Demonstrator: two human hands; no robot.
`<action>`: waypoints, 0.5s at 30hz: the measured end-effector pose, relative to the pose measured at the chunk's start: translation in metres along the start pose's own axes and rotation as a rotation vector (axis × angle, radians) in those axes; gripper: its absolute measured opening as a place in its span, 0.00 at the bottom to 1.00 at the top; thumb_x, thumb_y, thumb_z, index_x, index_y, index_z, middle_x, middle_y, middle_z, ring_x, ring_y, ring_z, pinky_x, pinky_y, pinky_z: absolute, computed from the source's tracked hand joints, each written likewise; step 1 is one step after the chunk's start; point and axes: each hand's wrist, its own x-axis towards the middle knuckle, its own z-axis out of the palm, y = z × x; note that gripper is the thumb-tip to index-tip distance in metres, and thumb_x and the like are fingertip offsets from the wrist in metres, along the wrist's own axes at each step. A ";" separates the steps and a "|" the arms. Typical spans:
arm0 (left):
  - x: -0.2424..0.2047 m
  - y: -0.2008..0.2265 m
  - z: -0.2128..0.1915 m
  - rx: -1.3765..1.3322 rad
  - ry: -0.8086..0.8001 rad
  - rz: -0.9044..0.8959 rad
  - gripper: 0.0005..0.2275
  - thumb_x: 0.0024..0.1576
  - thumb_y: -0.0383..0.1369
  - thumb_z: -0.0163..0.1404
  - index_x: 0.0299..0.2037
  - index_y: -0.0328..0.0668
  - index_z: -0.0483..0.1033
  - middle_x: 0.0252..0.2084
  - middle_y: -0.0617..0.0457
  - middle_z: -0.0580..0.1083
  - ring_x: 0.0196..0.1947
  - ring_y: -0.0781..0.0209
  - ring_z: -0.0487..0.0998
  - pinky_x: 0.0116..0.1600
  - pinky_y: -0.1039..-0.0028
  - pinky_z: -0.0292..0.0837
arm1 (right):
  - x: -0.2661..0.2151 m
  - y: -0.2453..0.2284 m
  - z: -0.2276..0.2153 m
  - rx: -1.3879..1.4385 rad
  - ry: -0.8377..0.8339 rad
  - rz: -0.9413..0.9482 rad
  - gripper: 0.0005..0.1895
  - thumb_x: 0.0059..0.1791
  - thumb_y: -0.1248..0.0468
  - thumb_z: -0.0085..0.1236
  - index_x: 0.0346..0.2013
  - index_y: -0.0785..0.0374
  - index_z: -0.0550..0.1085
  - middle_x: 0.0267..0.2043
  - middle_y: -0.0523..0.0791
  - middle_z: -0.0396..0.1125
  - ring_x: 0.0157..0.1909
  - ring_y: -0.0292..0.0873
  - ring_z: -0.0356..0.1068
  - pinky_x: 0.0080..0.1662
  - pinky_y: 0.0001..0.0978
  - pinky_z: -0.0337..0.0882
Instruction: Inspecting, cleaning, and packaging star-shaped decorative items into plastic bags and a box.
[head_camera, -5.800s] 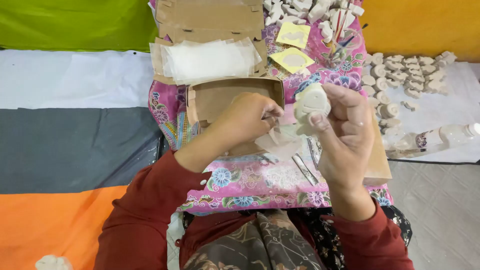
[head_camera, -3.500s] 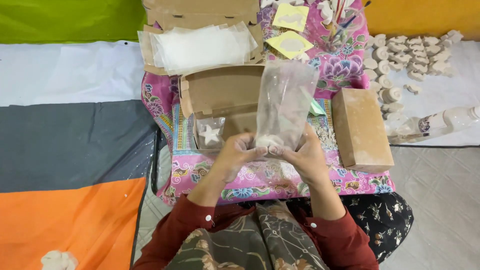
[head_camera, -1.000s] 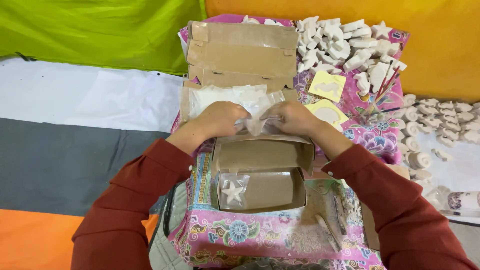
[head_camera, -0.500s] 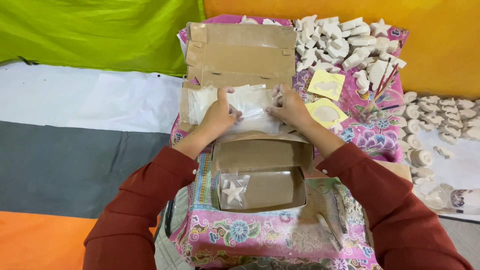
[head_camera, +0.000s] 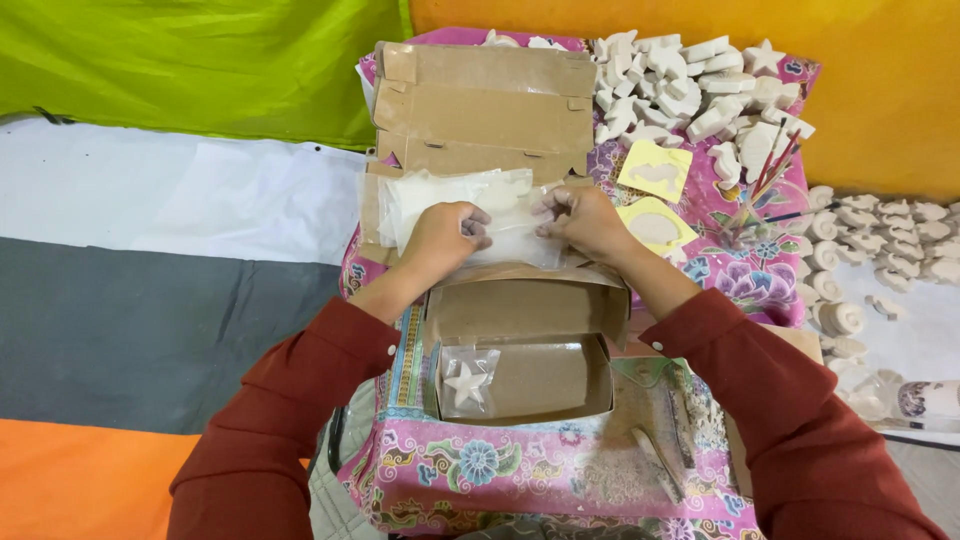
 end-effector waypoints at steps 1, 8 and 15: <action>-0.003 0.006 -0.004 0.000 0.001 -0.001 0.14 0.48 0.35 0.62 0.45 0.48 0.83 0.33 0.57 0.81 0.36 0.62 0.83 0.45 0.73 0.76 | -0.001 0.000 0.001 0.000 -0.001 -0.001 0.17 0.38 0.65 0.74 0.40 0.58 0.82 0.30 0.44 0.73 0.36 0.38 0.71 0.41 0.28 0.70; -0.012 0.023 -0.022 0.063 0.051 0.165 0.07 0.57 0.34 0.56 0.42 0.46 0.84 0.42 0.44 0.77 0.47 0.42 0.79 0.53 0.59 0.73 | -0.004 -0.014 -0.012 -0.100 0.021 -0.123 0.14 0.43 0.58 0.72 0.39 0.59 0.81 0.31 0.50 0.69 0.36 0.47 0.68 0.41 0.39 0.69; 0.032 0.004 -0.012 0.213 0.070 -0.023 0.11 0.63 0.41 0.47 0.46 0.47 0.78 0.40 0.43 0.80 0.47 0.41 0.80 0.52 0.54 0.73 | 0.054 0.014 0.000 -0.146 -0.049 0.052 0.11 0.56 0.52 0.53 0.39 0.52 0.80 0.26 0.43 0.74 0.36 0.47 0.75 0.42 0.37 0.72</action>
